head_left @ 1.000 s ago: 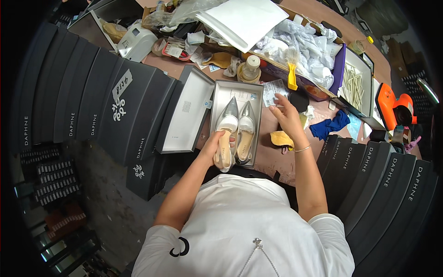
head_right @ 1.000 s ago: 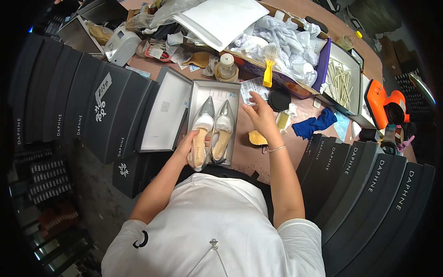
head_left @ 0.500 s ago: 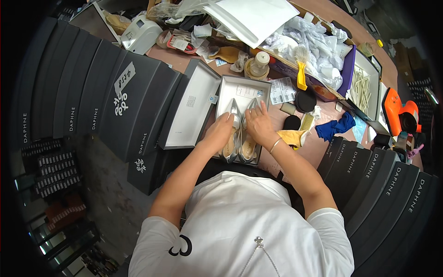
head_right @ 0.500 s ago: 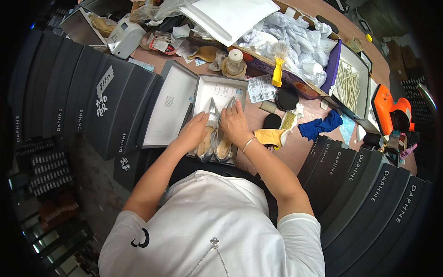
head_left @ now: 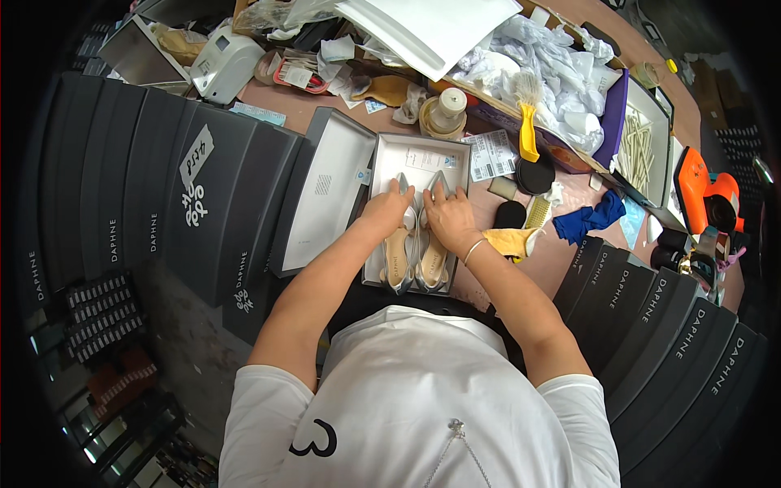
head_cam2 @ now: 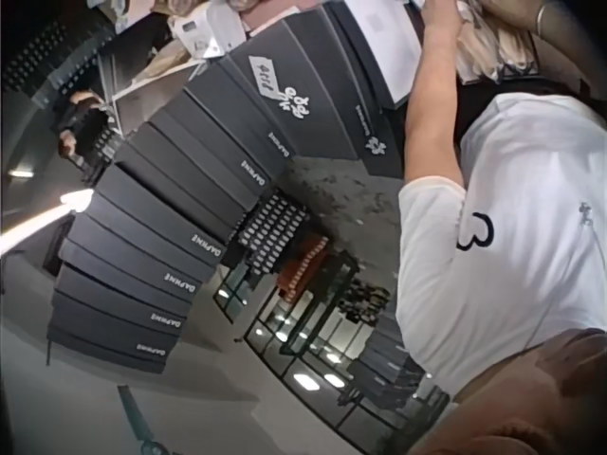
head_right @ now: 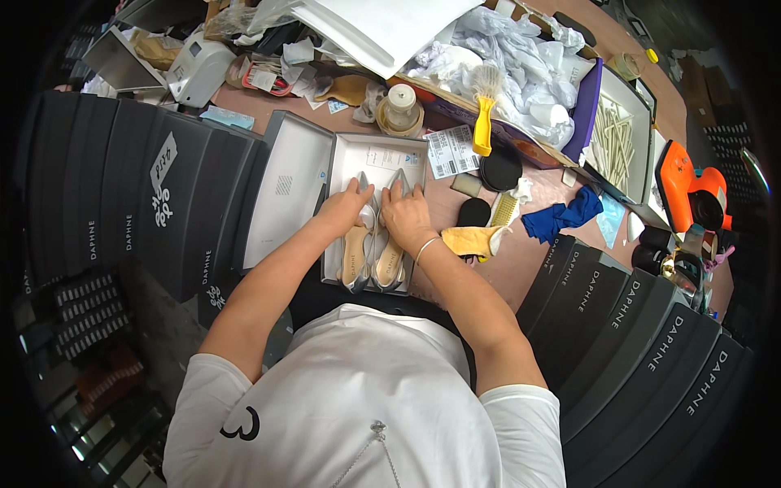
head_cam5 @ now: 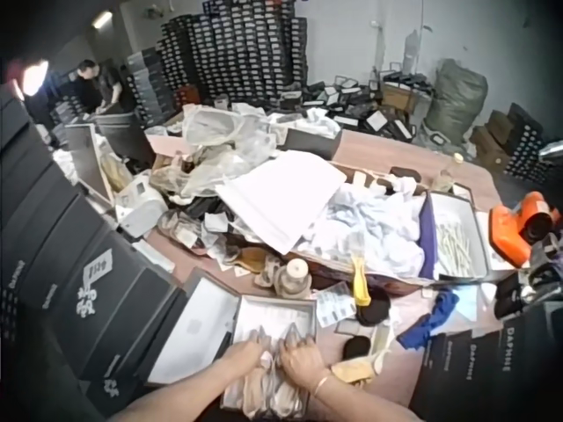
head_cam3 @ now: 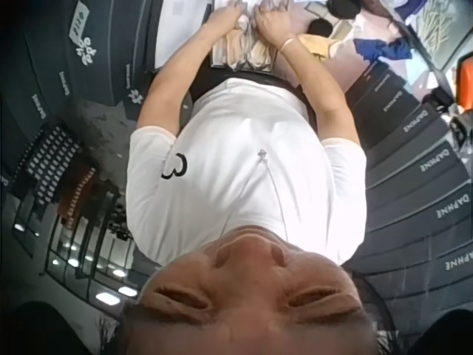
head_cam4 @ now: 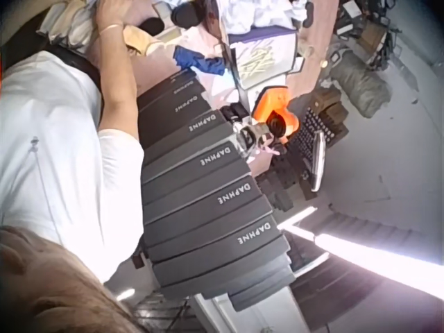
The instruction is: Checking, cleaning, wrapping, and packing shoes into boxes in a manufacturing environment.
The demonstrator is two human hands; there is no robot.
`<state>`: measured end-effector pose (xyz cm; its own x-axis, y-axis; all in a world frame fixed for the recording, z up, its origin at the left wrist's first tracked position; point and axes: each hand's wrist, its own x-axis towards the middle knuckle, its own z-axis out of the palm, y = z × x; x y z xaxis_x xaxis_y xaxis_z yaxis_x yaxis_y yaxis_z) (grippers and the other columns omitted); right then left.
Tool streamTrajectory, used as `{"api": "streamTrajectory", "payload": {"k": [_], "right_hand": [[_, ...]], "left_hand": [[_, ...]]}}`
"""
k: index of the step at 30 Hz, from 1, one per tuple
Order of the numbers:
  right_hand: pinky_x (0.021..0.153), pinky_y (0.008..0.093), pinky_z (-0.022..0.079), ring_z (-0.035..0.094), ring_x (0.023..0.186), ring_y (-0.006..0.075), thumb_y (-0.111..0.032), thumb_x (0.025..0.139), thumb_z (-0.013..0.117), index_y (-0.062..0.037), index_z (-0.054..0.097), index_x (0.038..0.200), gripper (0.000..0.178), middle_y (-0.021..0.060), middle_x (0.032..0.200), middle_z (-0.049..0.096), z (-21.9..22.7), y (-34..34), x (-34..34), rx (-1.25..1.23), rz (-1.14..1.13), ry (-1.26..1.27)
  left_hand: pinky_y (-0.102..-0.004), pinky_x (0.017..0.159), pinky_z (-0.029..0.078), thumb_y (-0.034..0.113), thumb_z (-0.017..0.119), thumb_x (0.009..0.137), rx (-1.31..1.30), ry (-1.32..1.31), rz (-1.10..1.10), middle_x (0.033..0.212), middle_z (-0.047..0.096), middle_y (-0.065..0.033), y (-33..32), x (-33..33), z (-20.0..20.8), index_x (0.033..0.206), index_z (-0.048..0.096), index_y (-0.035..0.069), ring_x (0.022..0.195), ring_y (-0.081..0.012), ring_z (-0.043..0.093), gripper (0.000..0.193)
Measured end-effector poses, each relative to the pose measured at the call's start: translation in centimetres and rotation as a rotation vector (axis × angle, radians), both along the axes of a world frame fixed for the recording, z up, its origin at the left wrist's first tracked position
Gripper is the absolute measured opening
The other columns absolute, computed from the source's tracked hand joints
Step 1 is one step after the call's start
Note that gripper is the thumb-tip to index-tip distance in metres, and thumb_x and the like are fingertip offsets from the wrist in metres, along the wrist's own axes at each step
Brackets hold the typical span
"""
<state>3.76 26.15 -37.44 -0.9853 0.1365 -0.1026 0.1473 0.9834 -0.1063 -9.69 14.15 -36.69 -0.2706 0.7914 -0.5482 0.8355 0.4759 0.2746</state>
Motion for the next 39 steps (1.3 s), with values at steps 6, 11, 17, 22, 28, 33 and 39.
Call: {"api": "streamTrajectory", "payload": {"k": [6, 11, 17, 22, 28, 33, 39], "right_hand": [[0.089, 0.0417, 0.045, 0.068, 0.076, 0.0283, -0.018, 0.084, 0.055, -0.0026, 0.059, 0.116, 0.036, 0.0230, 0.118, 0.060, -0.1, -0.1, -0.1, -0.007, -0.017, -0.014], [0.084, 0.0407, 0.048, 0.067, 0.075, 0.0301, -0.014, 0.080, 0.064, -0.0013, 0.059, 0.117, 0.040, 0.0205, 0.118, 0.061, 1.9, 1.1, 1.2, -0.195, 0.012, 0.278], [0.067, 0.0337, 0.053, 0.066, 0.075, 0.0271, -0.018, 0.087, 0.068, 0.0053, 0.055, 0.122, 0.044, 0.0195, 0.095, 0.064, 7.0, -2.6, 11.6, -1.227, -0.559, 0.130], [0.071, 0.0386, 0.053, 0.067, 0.084, 0.0346, -0.024, 0.093, 0.060, 0.0055, 0.041, 0.134, 0.054, 0.0240, 0.091, 0.066, 10.5, -5.1, 10.3, -0.988, -0.560, 0.022], [0.068, 0.0460, 0.051, 0.063, 0.081, 0.0441, -0.034, 0.092, 0.058, 0.0036, 0.030, 0.142, 0.068, 0.0340, 0.086, 0.062, 9.1, -6.1, 7.7, -0.672, -0.315, -0.195], [0.081, 0.0421, 0.050, 0.061, 0.103, 0.0379, -0.025, 0.092, 0.060, 0.0014, 0.017, 0.147, 0.074, 0.0314, 0.125, 0.050, 5.8, -8.1, 8.5, -1.312, -0.663, 0.117], [0.085, 0.0355, 0.048, 0.057, 0.102, 0.0218, -0.012, 0.091, 0.060, -0.0082, -0.001, 0.152, 0.086, 0.0193, 0.134, 0.045, 1.1, -9.7, 7.5, -1.616, -0.929, 0.317]], "left_hand": [[-0.0405, 0.079, 0.055, 0.014, 0.082, 0.066, 0.028, 0.021, -0.019, 0.120, 0.048, -0.0227, 0.2, -0.2, 0.0, 0.139, 0.039, 0.008, 0.093, -0.0377, 0.065, 0.086], [-0.0425, 0.092, 0.050, 0.013, 0.079, 0.070, 0.293, 0.071, 0.065, 0.135, 0.040, -0.0292, -1.1, 1.3, 1.3, 0.141, 0.036, 0.004, 0.115, -0.0410, 0.053, 0.083], [-0.0374, 0.103, 0.040, 0.020, 0.061, 0.092, 0.478, -0.579, 0.823, 0.134, 0.046, -0.0308, -10.5, 7.5, 5.8, 0.139, 0.033, -0.010, 0.125, -0.0367, 0.049, 0.062], [-0.0311, 0.099, 0.042, 0.027, 0.057, 0.095, 0.527, -0.833, 1.172, 0.134, 0.050, -0.0227, -9.5, 10.4, 4.4, 0.142, 0.031, -0.006, 0.122, -0.0257, 0.052, 0.063], [-0.0253, 0.079, 0.047, 0.014, 0.056, 0.089, 0.362, -1.116, 1.237, 0.114, 0.060, -0.0118, -8.6, 7.6, 1.7, 0.139, 0.038, -0.003, 0.095, -0.0146, 0.059, 0.055], [-0.0229, 0.069, 0.047, 0.013, 0.054, 0.088, 0.844, -0.931, 1.213, 0.100, 0.063, -0.0066, -8.6, 9.5, 1.8, 0.135, 0.043, -0.002, 0.081, -0.0101, 0.059, 0.050], [-0.0255, 0.090, 0.043, 0.011, 0.047, 0.088, 0.836, -1.061, 1.163, 0.118, 0.058, -0.0082, -9.4, 9.4, 4.3, 0.134, 0.047, -0.002, 0.105, -0.0130, 0.055, 0.048]]}}
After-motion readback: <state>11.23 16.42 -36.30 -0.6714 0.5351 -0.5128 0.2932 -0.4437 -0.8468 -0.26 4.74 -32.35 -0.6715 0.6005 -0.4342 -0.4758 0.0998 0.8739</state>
